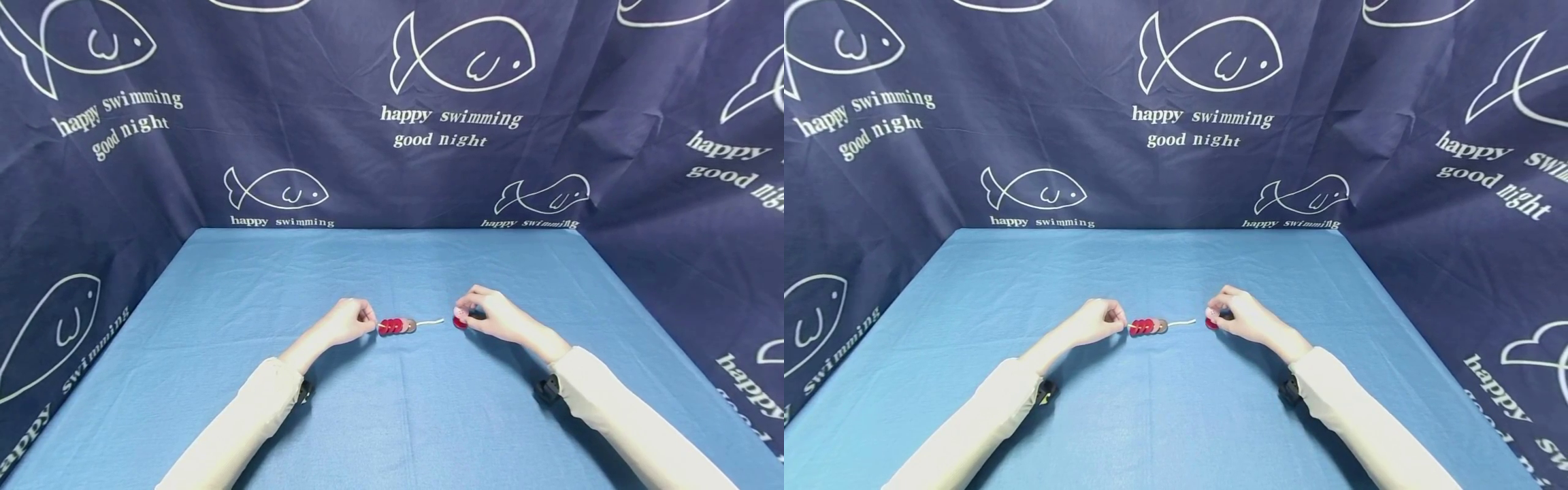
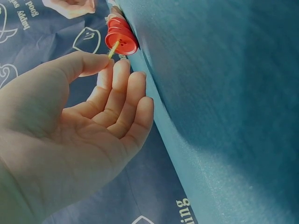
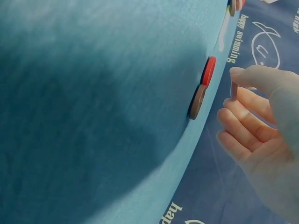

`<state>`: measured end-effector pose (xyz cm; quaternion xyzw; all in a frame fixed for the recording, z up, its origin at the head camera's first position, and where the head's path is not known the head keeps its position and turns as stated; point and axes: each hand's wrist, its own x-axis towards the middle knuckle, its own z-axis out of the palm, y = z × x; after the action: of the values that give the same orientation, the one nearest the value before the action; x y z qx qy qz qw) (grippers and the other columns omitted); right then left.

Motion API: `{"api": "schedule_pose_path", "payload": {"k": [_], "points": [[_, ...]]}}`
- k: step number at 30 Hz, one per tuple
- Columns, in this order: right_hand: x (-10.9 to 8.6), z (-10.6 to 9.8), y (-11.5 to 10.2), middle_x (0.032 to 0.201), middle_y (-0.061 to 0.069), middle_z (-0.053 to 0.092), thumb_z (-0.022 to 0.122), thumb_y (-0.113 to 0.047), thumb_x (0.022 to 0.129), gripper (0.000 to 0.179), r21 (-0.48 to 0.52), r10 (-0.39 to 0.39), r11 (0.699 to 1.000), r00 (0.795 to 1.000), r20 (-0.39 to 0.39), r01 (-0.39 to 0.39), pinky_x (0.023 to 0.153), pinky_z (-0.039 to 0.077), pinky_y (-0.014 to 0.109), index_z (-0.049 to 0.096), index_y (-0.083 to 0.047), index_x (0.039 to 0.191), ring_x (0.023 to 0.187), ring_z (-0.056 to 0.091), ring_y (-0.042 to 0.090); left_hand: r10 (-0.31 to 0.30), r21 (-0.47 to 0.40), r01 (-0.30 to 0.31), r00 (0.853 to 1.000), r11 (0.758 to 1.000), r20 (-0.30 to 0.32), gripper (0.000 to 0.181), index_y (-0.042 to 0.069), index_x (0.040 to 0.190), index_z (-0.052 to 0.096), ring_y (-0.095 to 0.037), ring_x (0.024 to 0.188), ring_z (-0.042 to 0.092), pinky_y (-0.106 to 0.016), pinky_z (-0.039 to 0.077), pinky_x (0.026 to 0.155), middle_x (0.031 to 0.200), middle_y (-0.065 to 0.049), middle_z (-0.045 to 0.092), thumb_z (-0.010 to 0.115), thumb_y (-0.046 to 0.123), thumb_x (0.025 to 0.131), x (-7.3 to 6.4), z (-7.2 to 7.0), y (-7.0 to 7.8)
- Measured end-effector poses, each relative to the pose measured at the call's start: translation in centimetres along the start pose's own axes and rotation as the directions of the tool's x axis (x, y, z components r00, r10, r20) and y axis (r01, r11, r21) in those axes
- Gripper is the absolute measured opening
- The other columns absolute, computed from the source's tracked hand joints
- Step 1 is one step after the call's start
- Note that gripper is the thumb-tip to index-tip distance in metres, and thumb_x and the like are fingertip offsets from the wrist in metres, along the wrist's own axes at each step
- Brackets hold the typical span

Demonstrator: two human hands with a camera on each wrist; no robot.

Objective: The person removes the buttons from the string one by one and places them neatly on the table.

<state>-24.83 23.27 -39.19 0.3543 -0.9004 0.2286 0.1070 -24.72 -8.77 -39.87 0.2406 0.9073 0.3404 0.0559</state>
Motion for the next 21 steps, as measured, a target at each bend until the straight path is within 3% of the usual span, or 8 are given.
{"api": "schedule_pose_path", "payload": {"k": [16, 21], "points": [[-0.41, -0.26, 0.63, 0.086, 0.004, 0.062, 0.071, -0.008, 0.079, 0.016, -0.013, -0.033, 0.999, 0.999, -0.022, 0.032, 0.071, 0.051, 0.035, 0.069, -0.003, 0.094, 0.078, 0.060, 0.020, -0.002, -0.016, 0.002, 1.000, 1.000, 0.019, 0.005, 0.007, 0.079, 0.064, -0.006, 0.056, 0.052, -0.022, 0.045, 0.058, 0.070, 0.000, 0.062, 0.060, 0.008, 0.082, 0.13, -0.19, -0.04], [-0.74, -0.48, 0.72, 0.087, 0.004, 0.062, 0.071, -0.007, 0.079, 0.016, -0.026, -0.011, 1.000, 1.000, -0.012, 0.010, 0.072, 0.051, 0.035, 0.069, -0.002, 0.094, 0.079, 0.060, 0.019, 0.000, -0.013, 0.000, 1.000, 1.000, 0.017, 0.005, 0.008, 0.079, 0.064, -0.006, 0.056, 0.052, -0.022, 0.045, 0.059, 0.070, 0.001, 0.062, 0.060, 0.008, 0.081, 0.05, -0.12, 0.06]]}}
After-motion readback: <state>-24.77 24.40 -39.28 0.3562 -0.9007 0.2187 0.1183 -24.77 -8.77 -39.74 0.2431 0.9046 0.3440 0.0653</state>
